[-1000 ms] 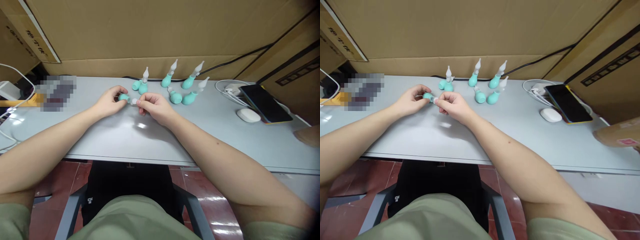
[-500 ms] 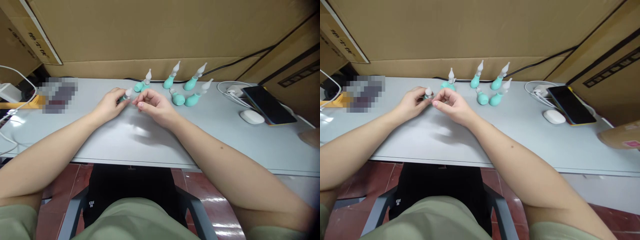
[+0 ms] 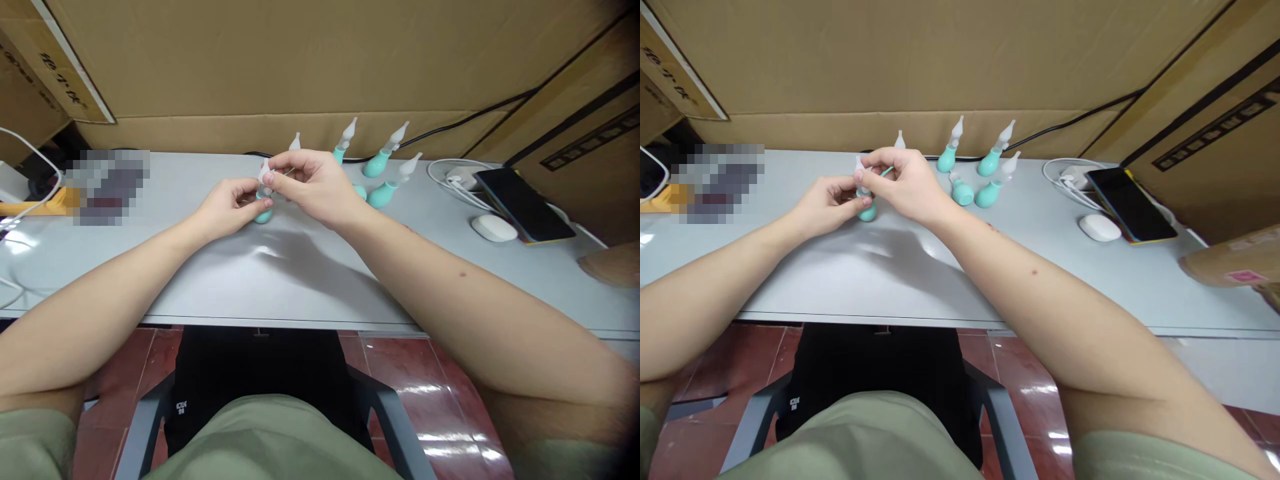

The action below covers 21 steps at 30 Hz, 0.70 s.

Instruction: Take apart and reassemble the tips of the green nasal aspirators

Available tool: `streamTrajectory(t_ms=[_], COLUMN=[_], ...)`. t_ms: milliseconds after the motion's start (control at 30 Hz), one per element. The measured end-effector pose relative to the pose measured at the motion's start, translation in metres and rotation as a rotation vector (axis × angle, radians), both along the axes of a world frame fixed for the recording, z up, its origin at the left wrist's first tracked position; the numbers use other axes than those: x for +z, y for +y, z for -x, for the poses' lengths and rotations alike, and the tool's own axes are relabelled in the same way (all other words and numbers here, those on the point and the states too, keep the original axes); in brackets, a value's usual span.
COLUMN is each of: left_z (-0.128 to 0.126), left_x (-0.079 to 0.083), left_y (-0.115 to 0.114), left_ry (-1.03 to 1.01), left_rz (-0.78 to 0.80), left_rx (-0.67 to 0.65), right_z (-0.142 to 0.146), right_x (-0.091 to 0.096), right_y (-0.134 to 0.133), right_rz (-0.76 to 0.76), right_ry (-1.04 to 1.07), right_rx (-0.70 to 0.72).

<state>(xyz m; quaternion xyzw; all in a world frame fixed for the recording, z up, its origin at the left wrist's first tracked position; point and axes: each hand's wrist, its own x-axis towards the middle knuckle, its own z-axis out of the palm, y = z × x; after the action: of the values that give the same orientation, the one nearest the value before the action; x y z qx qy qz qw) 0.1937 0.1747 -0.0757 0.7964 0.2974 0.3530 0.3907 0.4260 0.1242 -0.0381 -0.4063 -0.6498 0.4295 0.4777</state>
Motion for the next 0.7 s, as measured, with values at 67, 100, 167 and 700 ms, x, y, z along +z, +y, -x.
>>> streamTrajectory(t_ms=[67,100,167,700], left_z=[-0.001,-0.001,-0.003,-0.003], left_x=[0.001,0.002,0.003,-0.017], left_y=[-0.002,-0.003,-0.005,0.005], left_ry=[0.015,0.015,-0.014,-0.221], left_rz=[-0.023,-0.031,-0.025,0.1], left_rx=[-0.04,-0.052,-0.057,-0.103], right_z=[0.002,0.003,0.006,0.016], right_x=[-0.001,-0.003,-0.009,-0.033], right_y=[0.002,0.002,0.003,0.012], right_rz=[-0.093,-0.13,-0.157,-0.219], right_ry=[-0.001,0.001,0.01,0.097], right_rx=[-0.02,-0.027,-0.025,-0.13])
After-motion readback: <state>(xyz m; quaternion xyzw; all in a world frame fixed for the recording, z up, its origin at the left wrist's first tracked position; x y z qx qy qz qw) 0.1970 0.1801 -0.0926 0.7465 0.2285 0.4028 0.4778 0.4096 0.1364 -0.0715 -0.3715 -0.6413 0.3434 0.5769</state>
